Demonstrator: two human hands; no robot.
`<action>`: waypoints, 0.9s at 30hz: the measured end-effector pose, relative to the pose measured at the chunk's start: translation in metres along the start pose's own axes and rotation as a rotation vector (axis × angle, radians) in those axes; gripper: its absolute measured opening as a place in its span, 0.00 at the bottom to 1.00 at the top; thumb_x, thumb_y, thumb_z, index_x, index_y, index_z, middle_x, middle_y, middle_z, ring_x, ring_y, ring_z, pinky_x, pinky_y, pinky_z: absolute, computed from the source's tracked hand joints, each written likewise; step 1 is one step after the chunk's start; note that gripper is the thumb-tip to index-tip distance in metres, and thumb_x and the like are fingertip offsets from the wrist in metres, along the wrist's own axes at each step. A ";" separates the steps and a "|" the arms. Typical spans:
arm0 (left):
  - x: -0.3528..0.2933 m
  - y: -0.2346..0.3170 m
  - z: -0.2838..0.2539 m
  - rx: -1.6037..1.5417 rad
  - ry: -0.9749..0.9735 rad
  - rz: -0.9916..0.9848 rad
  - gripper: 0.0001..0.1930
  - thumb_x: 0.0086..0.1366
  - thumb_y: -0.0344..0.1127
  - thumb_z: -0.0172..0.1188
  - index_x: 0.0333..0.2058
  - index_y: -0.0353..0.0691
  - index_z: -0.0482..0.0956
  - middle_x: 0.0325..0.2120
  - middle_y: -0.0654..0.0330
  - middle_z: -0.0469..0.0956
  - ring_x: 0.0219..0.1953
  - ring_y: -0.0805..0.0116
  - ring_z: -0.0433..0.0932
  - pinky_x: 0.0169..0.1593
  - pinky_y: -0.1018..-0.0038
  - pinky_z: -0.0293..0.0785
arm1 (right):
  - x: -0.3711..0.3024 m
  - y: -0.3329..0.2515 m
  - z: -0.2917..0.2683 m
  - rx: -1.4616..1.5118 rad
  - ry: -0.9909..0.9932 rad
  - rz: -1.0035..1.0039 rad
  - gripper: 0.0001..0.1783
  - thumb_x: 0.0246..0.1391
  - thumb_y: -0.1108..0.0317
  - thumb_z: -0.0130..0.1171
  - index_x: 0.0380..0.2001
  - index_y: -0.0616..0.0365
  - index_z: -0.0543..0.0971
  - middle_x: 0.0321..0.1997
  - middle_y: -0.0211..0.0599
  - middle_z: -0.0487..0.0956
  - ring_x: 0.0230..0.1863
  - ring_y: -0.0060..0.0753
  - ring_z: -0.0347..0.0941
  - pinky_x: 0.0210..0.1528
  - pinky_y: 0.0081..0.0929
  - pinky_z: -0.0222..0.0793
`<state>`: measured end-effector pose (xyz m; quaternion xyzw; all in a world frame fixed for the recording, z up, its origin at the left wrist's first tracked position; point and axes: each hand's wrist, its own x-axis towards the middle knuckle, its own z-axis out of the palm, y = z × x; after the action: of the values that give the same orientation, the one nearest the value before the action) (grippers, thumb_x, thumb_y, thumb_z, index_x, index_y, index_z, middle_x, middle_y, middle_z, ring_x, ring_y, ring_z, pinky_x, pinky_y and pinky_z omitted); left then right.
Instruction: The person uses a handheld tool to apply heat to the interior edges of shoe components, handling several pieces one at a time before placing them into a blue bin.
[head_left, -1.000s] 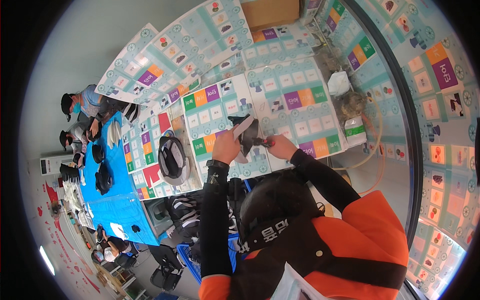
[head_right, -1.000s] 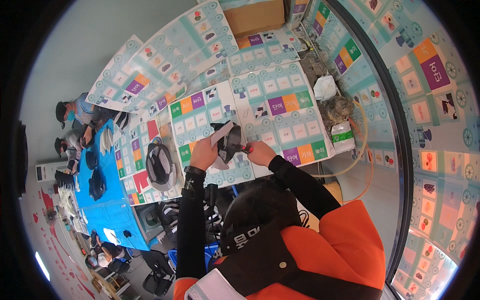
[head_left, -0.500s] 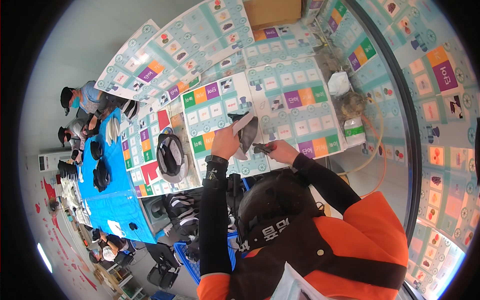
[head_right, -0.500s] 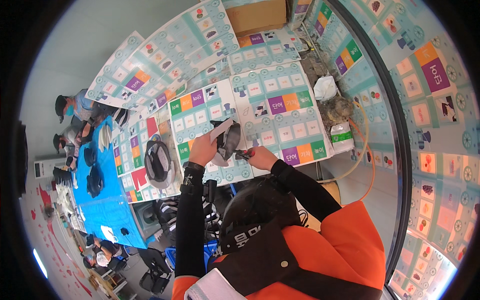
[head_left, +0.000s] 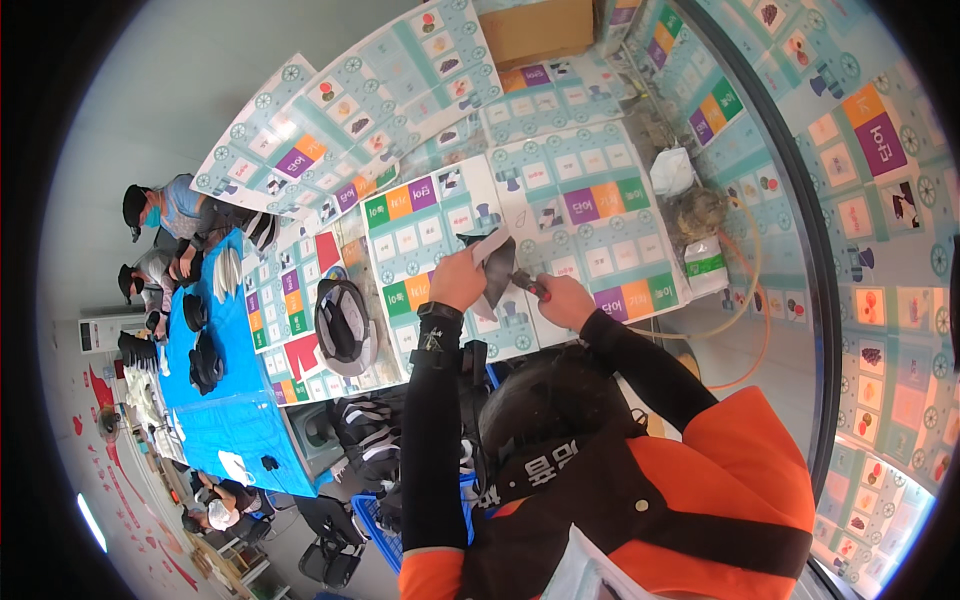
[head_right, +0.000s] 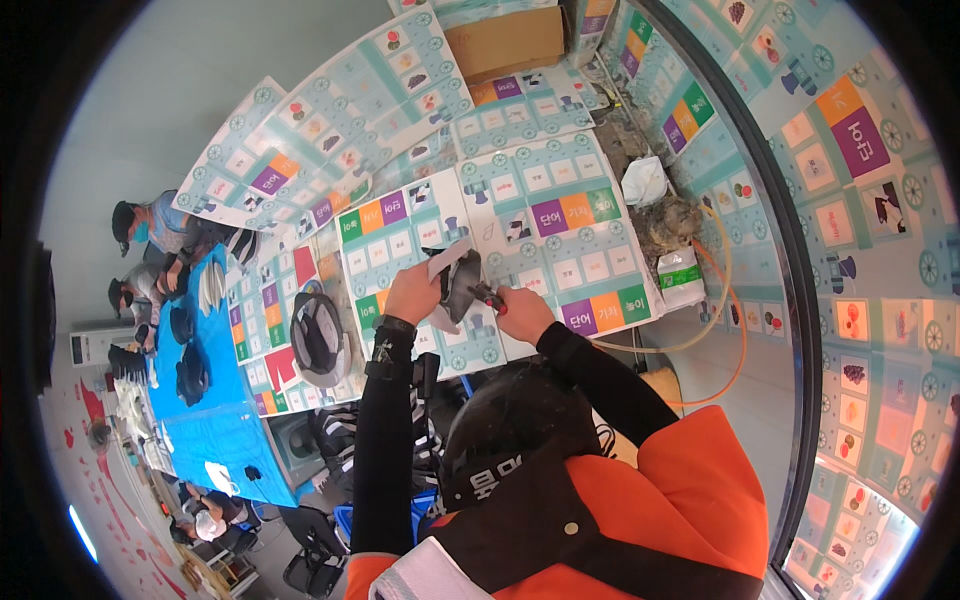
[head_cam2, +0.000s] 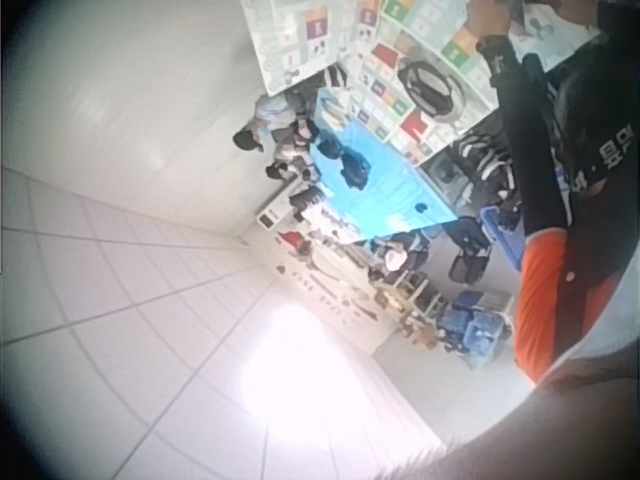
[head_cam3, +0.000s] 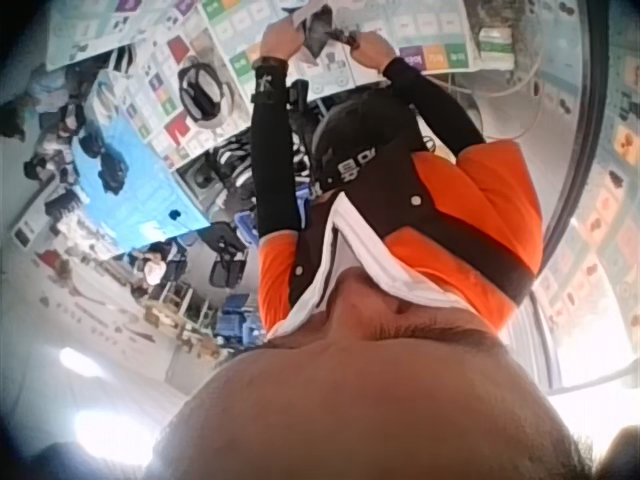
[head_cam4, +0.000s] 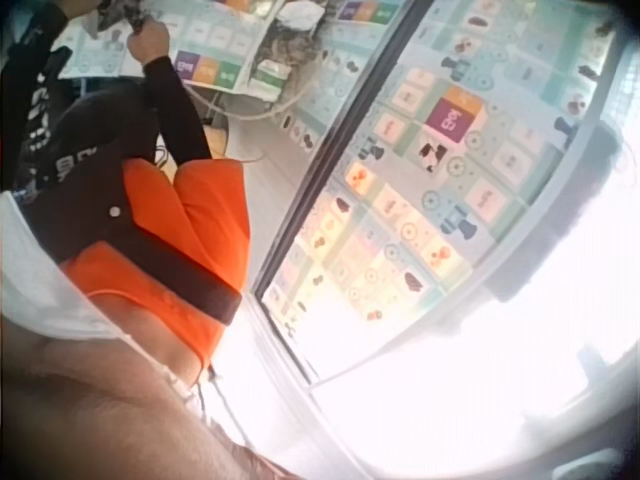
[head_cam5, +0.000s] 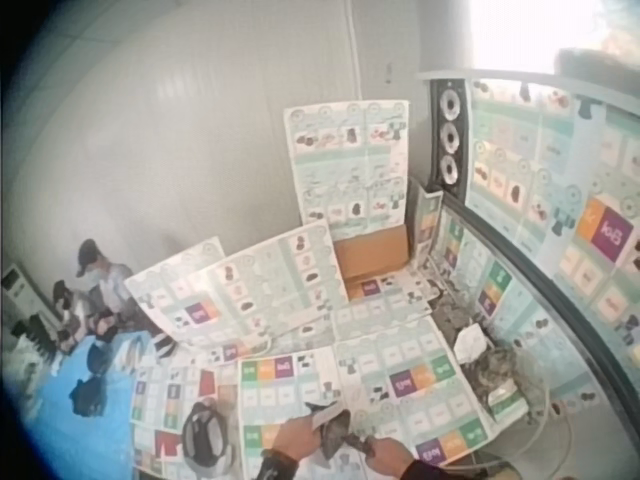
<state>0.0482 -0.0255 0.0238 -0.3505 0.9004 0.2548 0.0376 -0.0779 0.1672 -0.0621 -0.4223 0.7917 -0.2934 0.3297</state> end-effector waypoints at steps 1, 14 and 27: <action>0.001 -0.001 0.001 0.001 0.001 0.000 0.22 0.61 0.32 0.54 0.55 0.48 0.79 0.37 0.42 0.83 0.40 0.37 0.81 0.49 0.49 0.79 | 0.001 0.002 0.000 0.000 0.000 -0.001 0.08 0.52 0.69 0.53 0.33 0.61 0.76 0.29 0.59 0.80 0.36 0.68 0.75 0.40 0.60 0.68; 0.000 -0.009 0.010 -0.077 0.063 0.030 0.13 0.64 0.35 0.57 0.45 0.37 0.81 0.33 0.38 0.82 0.39 0.34 0.80 0.45 0.46 0.76 | 0.001 0.002 -0.005 0.007 0.060 -0.016 0.09 0.52 0.70 0.53 0.36 0.60 0.76 0.28 0.58 0.80 0.36 0.67 0.76 0.40 0.61 0.70; 0.000 -0.012 0.008 -0.062 0.071 0.085 0.14 0.64 0.36 0.57 0.47 0.39 0.82 0.34 0.38 0.82 0.38 0.34 0.80 0.45 0.45 0.76 | 0.001 0.012 -0.002 -0.005 0.072 -0.005 0.09 0.52 0.69 0.54 0.35 0.62 0.76 0.30 0.59 0.80 0.37 0.67 0.76 0.41 0.60 0.69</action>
<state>0.0550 -0.0286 0.0115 -0.3216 0.9070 0.2715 -0.0162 -0.0859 0.1723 -0.0700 -0.4141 0.8028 -0.3075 0.2992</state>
